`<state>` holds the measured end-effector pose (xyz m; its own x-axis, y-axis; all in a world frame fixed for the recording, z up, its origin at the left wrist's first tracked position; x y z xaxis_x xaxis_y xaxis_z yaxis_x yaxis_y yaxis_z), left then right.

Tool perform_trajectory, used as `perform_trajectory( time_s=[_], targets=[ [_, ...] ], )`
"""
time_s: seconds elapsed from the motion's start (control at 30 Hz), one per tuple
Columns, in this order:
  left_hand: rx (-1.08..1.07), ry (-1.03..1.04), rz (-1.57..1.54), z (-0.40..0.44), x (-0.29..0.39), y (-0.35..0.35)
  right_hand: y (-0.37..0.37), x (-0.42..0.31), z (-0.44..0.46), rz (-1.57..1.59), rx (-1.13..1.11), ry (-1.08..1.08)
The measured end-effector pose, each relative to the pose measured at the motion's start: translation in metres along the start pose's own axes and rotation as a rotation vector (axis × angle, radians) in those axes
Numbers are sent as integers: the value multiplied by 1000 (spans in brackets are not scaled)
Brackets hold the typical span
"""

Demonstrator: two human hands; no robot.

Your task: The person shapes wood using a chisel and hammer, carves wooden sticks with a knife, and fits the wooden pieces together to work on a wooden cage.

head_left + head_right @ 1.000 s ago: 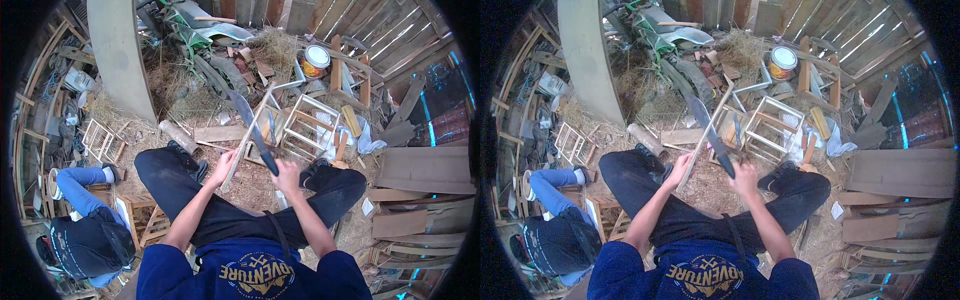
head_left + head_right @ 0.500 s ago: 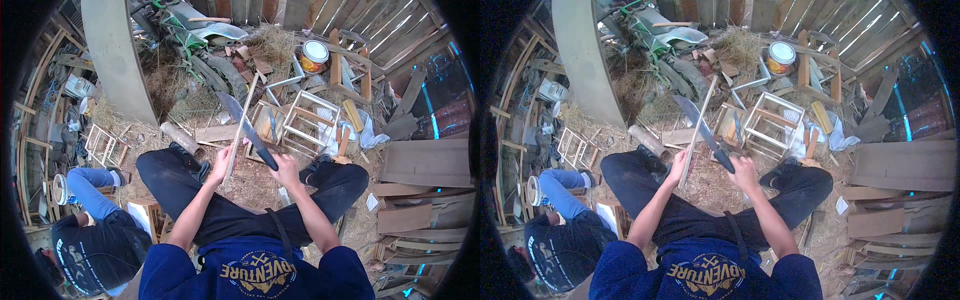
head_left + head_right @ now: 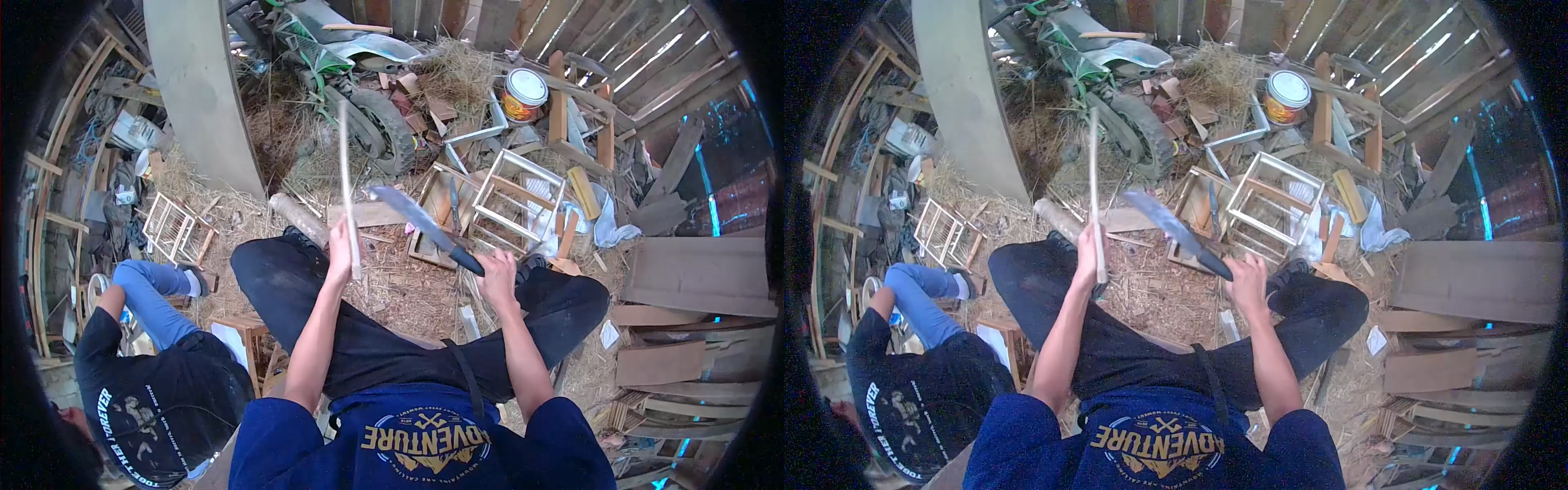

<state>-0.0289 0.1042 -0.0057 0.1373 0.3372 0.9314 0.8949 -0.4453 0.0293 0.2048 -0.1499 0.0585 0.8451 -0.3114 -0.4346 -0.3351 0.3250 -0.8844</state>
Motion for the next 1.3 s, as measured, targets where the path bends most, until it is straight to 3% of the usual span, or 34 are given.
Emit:
perform_trajectory(
  time_s=[0.17,0.2,0.3,0.37,0.53,0.63,0.77,0.87,1.0,1.07,1.13,1.23,1.3],
  targets=[
    [-61,92,331,-6,-14,23,21,26,-9,8,-58,372],
    [-88,8,299,-11,-24,30,26,29,-13,32,-58,399],
    [-103,245,456,-7,-41,48,35,39,-18,129,-87,493],
    [-153,200,514,-13,-40,60,44,41,-19,228,-155,578],
    [-232,187,630,-17,-35,72,86,57,-21,725,-157,765],
    [-214,192,576,-17,-38,72,69,44,-3,1075,-95,836],
    [-221,126,566,-10,-41,70,67,48,34,1135,-105,633],
    [-236,92,529,-13,-31,73,54,48,65,1111,-96,604],
    [-247,104,523,-12,-29,74,83,92,73,867,-34,681],
    [-203,199,572,-7,-35,70,95,103,78,806,15,581],
    [-244,121,604,-6,-43,68,85,93,83,686,55,473],
    [-237,121,597,1,-53,69,70,78,89,715,148,427],
    [-201,165,591,-3,-47,69,60,76,84,554,191,431]
  ],
)
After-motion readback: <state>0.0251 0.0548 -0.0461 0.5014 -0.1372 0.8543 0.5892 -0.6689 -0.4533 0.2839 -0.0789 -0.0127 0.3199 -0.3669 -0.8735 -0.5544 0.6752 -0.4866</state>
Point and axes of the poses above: each hand's wrist, its own z-axis towards the middle knuckle, its own y-axis out of the palm, x = y × z, the point moved 7 cm from there along z, towards the middle knuckle, and after that the axes turned 5 degrees about z, right-handed, at the moved point
